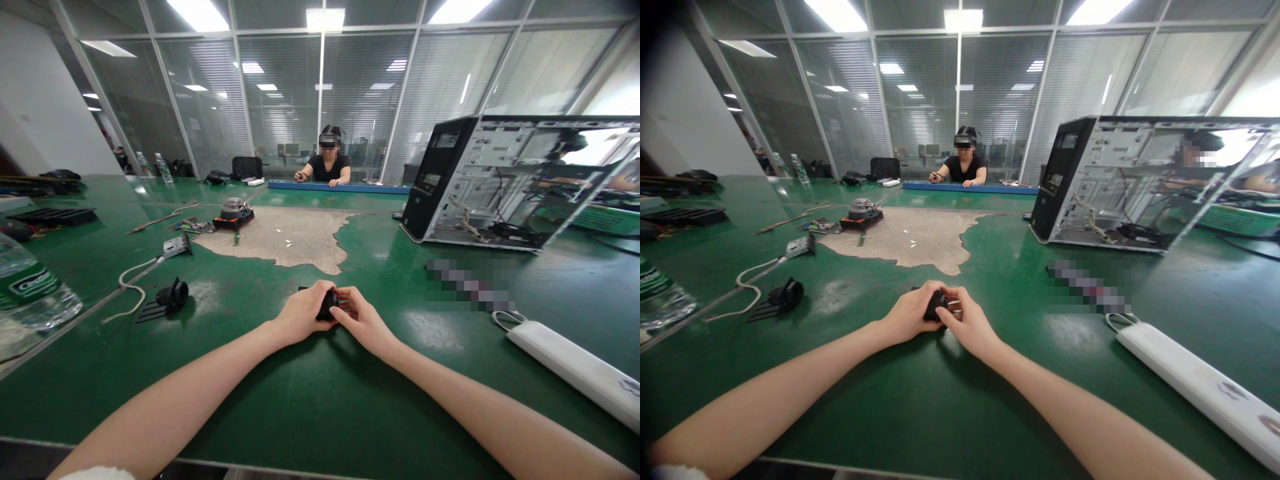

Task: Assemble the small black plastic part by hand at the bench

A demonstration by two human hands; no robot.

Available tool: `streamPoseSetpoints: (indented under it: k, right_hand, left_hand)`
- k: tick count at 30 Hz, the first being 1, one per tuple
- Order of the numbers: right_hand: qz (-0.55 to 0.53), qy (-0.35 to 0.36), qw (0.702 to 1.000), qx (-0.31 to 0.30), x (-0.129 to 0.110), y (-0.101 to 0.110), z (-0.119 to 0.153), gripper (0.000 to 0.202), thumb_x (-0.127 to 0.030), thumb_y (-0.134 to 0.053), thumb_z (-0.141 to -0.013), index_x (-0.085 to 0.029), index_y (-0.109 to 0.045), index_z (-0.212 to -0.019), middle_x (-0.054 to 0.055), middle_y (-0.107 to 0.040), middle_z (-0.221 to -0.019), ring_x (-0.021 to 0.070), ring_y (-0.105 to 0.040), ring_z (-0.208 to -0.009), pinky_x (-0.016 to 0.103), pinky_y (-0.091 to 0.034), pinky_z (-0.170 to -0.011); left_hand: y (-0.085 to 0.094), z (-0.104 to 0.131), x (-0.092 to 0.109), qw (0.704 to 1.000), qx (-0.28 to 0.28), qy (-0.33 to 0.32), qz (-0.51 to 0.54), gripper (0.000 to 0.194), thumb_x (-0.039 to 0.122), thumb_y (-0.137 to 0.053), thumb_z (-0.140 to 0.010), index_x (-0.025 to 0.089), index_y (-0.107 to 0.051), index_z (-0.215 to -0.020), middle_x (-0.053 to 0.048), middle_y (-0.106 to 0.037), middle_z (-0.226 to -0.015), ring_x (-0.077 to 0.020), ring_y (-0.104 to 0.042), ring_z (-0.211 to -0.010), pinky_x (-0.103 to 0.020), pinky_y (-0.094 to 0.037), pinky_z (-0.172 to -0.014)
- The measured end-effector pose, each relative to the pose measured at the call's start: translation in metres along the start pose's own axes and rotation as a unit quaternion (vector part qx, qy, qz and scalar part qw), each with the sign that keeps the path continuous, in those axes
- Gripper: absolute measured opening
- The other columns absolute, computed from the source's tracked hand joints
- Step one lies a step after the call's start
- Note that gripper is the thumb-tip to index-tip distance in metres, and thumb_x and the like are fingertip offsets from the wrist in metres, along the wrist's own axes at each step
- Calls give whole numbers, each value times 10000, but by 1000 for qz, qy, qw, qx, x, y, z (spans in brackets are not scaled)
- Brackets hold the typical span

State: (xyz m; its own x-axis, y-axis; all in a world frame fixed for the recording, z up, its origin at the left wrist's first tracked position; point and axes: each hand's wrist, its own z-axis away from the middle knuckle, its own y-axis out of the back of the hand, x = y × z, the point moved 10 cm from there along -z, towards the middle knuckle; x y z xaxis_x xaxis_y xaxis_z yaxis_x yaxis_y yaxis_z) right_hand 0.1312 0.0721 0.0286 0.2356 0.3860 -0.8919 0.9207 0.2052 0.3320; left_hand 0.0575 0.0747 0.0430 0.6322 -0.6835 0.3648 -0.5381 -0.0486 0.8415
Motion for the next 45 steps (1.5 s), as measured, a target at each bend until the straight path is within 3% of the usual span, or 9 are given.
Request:
streamPoseSetpoints:
  k: [7, 11, 15, 22, 26, 31, 38, 45]
  right_hand:
    - [48, 66, 996, 45, -17, 9, 2, 94, -236, -506, -772, -212, -526, -861, 44, -502, -971, 164, -531, -908, 264, -509, -670]
    - [14, 22, 999, 43, -4, 9, 0, 197, -240, -529, -759, -212, -464, -943, 45, -527, -956, 165, -543, -913, 277, -511, -681]
    - [-4, -23, 1000, 9, 8, 2, -1, 201, -278, -508, -774, -202, -449, -951, 34, -568, -893, 146, -583, -788, 293, -516, -663]
    - [49, 66, 996, 45, -17, 9, 3, 112, -247, -521, -760, -215, -516, -867, 41, -505, -958, 162, -536, -891, 268, -503, -671]
    - [21, 32, 998, 49, -7, 10, 0, 173, -256, -530, -756, -210, -480, -915, 41, -525, -930, 165, -550, -881, 278, -505, -665]
    - [-9, -21, 1000, 7, 4, 2, -1, 214, -276, -510, -769, -201, -454, -962, 42, -554, -924, 155, -574, -825, 292, -510, -668]
    - [53, 70, 995, 47, -20, 10, 3, 136, -238, -514, -765, -211, -517, -898, 48, -502, -973, 172, -533, -911, 278, -501, -683]
    - [2, 2, 999, 32, 2, 7, -2, 228, -249, -519, -764, -201, -448, -974, 51, -542, -960, 165, -556, -896, 294, -512, -695]
  left_hand:
    - [2, 0, 2, 1000, 4, -8, 21, 545, 273, -609, -663, 237, -309, -1116, -43, -488, -1079, -209, -543, -902, -333, -429, -752]
    - [1, 0, 1, 1000, 7, -4, 11, 535, 285, -604, -672, 227, -311, -1116, -48, -495, -1064, -213, -544, -894, -336, -430, -744]
    - [-1, 0, -1, 1000, 5, 2, 3, 558, 269, -618, -649, 229, -313, -1115, -50, -493, -1071, -216, -546, -886, -339, -426, -742]
    - [1, 0, 1, 1000, 7, -6, 21, 560, 244, -615, -649, 235, -312, -1120, -48, -489, -1081, -215, -544, -908, -337, -430, -755]
    - [1, 0, 1, 1000, 10, -5, 13, 538, 278, -608, -666, 229, -316, -1115, -51, -494, -1070, -213, -546, -892, -339, -432, -746]
    - [0, 0, 1, 1000, 8, -8, -3, 562, 260, -620, -648, 220, -312, -1116, -54, -491, -1071, -218, -545, -887, -339, -433, -742]
    - [1, 0, 1, 1000, 5, -8, 5, 548, 263, -604, -666, 229, -304, -1123, -48, -486, -1086, -214, -542, -896, -337, -435, -747]
    - [0, 0, 0, 1000, 7, -7, -2, 537, 301, -602, -672, 224, -307, -1114, -50, -492, -1065, -218, -544, -883, -335, -434, -729]
